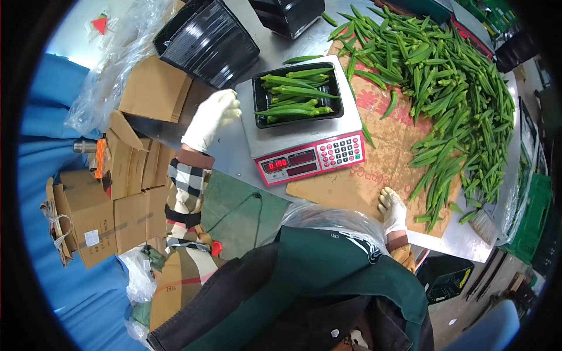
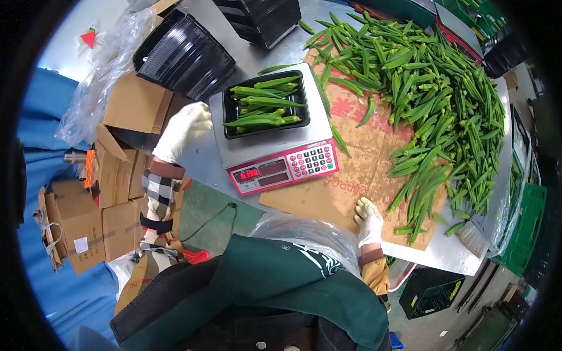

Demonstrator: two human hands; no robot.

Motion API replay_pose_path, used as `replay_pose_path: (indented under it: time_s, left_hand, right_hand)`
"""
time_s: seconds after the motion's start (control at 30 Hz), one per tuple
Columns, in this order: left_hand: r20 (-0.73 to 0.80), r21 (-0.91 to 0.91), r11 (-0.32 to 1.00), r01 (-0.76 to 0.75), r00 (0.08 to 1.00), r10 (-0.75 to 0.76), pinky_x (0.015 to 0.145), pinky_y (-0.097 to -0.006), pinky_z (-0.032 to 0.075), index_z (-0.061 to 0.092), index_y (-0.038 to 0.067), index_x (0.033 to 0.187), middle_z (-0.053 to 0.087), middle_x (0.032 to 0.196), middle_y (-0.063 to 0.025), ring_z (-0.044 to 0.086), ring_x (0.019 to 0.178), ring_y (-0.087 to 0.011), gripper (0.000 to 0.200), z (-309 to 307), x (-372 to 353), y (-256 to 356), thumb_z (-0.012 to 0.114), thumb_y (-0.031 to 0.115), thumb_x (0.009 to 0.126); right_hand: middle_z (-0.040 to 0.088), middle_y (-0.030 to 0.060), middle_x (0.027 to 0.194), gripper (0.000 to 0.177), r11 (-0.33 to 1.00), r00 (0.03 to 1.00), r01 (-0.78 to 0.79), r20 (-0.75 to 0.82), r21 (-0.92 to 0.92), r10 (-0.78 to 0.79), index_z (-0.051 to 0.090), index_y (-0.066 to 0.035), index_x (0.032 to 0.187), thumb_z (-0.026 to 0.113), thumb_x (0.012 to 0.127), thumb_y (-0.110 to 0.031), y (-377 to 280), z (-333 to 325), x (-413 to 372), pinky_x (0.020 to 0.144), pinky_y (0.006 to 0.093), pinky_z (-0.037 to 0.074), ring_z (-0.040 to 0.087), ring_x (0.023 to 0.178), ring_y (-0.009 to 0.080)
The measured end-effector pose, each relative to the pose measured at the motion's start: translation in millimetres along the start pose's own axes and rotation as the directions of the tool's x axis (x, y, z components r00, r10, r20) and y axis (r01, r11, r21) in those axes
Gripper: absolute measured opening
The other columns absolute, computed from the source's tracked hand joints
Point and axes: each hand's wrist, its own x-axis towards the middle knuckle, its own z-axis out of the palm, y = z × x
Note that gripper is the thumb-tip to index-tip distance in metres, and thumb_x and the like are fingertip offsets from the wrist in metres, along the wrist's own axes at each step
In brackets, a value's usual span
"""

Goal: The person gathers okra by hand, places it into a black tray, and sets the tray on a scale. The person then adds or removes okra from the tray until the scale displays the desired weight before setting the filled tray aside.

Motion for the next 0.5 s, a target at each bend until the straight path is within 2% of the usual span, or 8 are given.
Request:
replay_pose_path:
  time_s: [0.13,0.23,0.37,0.4,0.47,0.5]
  left_hand:
    - [0.134,0.129,0.991,0.030,0.990,-0.047,0.079,-0.0290,0.054,0.051,0.001,0.142,0.068,0.109,-0.0083,0.069,0.092,-0.0158,0.062,25.5,-9.5,-6.4,0.069,0.037,0.094]
    - [0.190,0.117,0.993,-0.001,0.981,-0.022,0.076,-0.0280,0.055,0.052,-0.001,0.139,0.068,0.109,-0.0088,0.069,0.086,-0.0148,0.059,32.9,-6.9,-13.9,0.069,0.033,0.094]
    - [0.156,0.154,0.988,-0.016,0.988,-0.008,0.081,-0.0319,0.055,0.051,0.003,0.142,0.068,0.111,-0.0090,0.068,0.095,-0.0168,0.062,36.5,-1.4,-16.3,0.073,0.031,0.091]
    - [0.044,0.275,0.950,-0.147,0.989,0.140,0.083,-0.0324,0.055,0.055,0.004,0.138,0.068,0.111,-0.0092,0.067,0.096,-0.0174,0.057,39.1,3.8,-23.7,0.073,0.030,0.091]
    - [-0.119,0.534,0.779,-0.330,0.883,0.455,0.085,-0.0334,0.054,0.062,0.006,0.130,0.069,0.110,-0.0094,0.066,0.099,-0.0188,0.047,45.8,14.6,-41.0,0.074,0.026,0.090]
    - [-0.122,0.530,0.758,-0.379,0.851,0.511,0.086,-0.0338,0.053,0.065,0.006,0.124,0.070,0.108,-0.0091,0.065,0.098,-0.0199,0.039,49.7,12.7,-36.1,0.074,0.024,0.090]
  right_hand:
    - [0.068,0.0073,0.129,0.033,0.999,1.000,0.005,-0.011,-0.038,-0.006,0.065,-0.011,0.129,0.056,0.103,-0.029,-4.8,3.6,-4.7,0.091,0.0369,0.048,0.064,0.110,0.0205]
    - [0.069,0.0071,0.127,0.032,0.999,1.000,0.024,-0.011,-0.028,-0.024,0.065,-0.011,0.128,0.056,0.103,-0.028,0.0,2.9,-3.7,0.089,0.0359,0.049,0.065,0.108,0.0200]
    - [0.072,0.0052,0.119,0.029,0.999,0.999,0.043,-0.022,-0.019,-0.044,0.068,-0.011,0.124,0.057,0.103,-0.026,1.3,2.1,-2.1,0.081,0.0326,0.051,0.067,0.098,0.0165]
    - [0.073,0.0046,0.117,0.028,0.999,0.999,0.045,-0.022,-0.015,-0.045,0.069,-0.011,0.123,0.057,0.103,-0.026,0.8,2.0,-1.9,0.079,0.0316,0.051,0.068,0.096,0.0154]
    - [0.074,0.0038,0.114,0.026,0.999,0.998,0.042,-0.044,-0.025,-0.043,0.070,-0.011,0.121,0.058,0.103,-0.025,-1.6,5.2,-2.9,0.075,0.0298,0.051,0.068,0.092,0.0137]
    - [0.074,0.0033,0.113,0.025,0.999,0.998,0.040,-0.055,-0.030,-0.041,0.070,-0.011,0.120,0.058,0.103,-0.025,-2.0,6.6,-3.6,0.073,0.0289,0.051,0.068,0.089,0.0129]
